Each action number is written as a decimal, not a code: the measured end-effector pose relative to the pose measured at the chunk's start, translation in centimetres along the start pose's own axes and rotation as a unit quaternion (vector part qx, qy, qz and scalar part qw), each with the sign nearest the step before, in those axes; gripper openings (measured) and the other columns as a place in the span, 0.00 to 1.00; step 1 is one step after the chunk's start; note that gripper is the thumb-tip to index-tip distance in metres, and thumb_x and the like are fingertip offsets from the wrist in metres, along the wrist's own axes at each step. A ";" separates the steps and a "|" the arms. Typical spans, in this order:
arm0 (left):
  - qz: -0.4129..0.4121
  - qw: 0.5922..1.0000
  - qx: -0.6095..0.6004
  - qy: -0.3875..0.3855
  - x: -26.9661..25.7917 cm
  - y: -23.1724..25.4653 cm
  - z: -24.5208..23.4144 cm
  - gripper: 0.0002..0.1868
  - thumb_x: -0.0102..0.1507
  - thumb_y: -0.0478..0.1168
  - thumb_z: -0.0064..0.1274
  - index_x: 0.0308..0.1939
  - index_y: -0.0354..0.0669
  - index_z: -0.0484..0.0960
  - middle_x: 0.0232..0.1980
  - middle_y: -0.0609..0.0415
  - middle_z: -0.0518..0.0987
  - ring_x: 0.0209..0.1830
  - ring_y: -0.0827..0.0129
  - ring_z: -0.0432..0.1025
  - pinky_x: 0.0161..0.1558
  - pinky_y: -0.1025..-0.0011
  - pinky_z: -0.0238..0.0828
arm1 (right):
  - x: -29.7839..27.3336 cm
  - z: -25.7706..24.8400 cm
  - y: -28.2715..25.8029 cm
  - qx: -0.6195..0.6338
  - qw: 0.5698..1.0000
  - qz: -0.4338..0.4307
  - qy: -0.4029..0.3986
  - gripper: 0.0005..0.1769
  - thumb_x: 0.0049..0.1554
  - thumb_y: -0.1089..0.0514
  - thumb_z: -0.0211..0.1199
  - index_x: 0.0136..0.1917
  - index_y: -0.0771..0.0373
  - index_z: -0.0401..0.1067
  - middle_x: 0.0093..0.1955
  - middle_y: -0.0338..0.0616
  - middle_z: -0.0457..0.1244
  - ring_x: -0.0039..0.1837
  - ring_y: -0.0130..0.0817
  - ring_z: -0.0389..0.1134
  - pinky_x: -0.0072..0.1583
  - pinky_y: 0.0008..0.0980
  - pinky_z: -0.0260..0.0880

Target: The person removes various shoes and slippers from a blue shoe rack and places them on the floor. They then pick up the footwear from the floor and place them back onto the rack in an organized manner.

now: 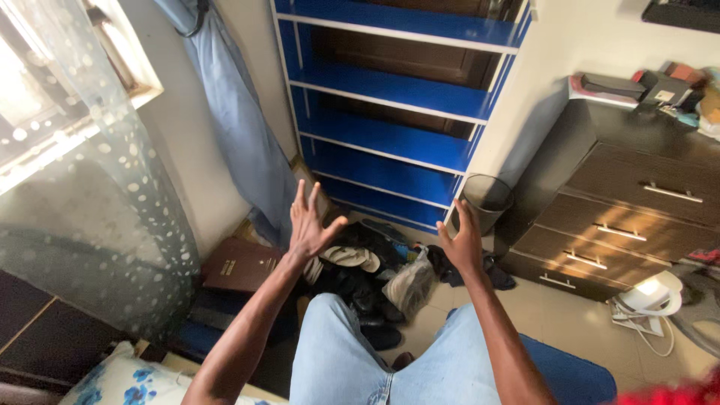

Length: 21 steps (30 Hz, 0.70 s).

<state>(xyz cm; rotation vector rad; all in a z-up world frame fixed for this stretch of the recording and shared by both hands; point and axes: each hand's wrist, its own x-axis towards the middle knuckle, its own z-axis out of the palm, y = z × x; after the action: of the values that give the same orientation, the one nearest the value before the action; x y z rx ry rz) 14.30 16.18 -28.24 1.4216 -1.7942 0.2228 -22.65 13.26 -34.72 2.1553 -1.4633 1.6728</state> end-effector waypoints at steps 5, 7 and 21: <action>0.097 0.988 -0.089 0.086 2.0 7.6 -3.8 0.58 0.55 0.56 0.69 0.75 0.25 0.54 0.76 0.21 0.56 0.74 0.32 0.54 0.67 0.44 0.58 | 5.2 -7.3 -9.4 0.055 0.996 -0.042 0.059 0.41 0.52 0.52 0.75 0.72 0.68 0.64 0.71 0.64 0.60 0.72 0.58 0.62 0.70 0.49 0.64; 0.016 0.981 -0.131 0.139 0.8 10.4 -6.7 0.32 0.59 0.49 0.69 0.60 0.36 0.74 0.57 0.39 0.78 0.55 0.53 0.76 0.54 0.61 0.76 | 5.7 -10.6 -12.1 0.041 0.995 -0.038 0.087 0.32 0.54 0.54 0.75 0.69 0.64 0.70 0.68 0.56 0.65 0.70 0.48 0.68 0.70 0.43 0.69; 0.153 0.928 -0.051 0.335 -2.0 14.6 -12.3 0.11 0.58 0.27 0.68 0.39 0.39 0.82 0.40 0.51 0.79 0.42 0.61 0.76 0.45 0.65 0.73 | 3.5 -11.5 -13.3 -0.010 0.970 -0.069 0.232 0.04 0.65 0.64 0.68 0.53 0.63 0.75 0.72 0.55 0.55 0.80 0.53 0.55 0.80 0.56 0.57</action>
<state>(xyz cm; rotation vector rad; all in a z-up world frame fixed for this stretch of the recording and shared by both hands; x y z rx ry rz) 7.52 29.92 -16.70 0.8333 -1.4060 0.6813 -22.04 24.62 -20.90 1.6498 -1.1619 1.9227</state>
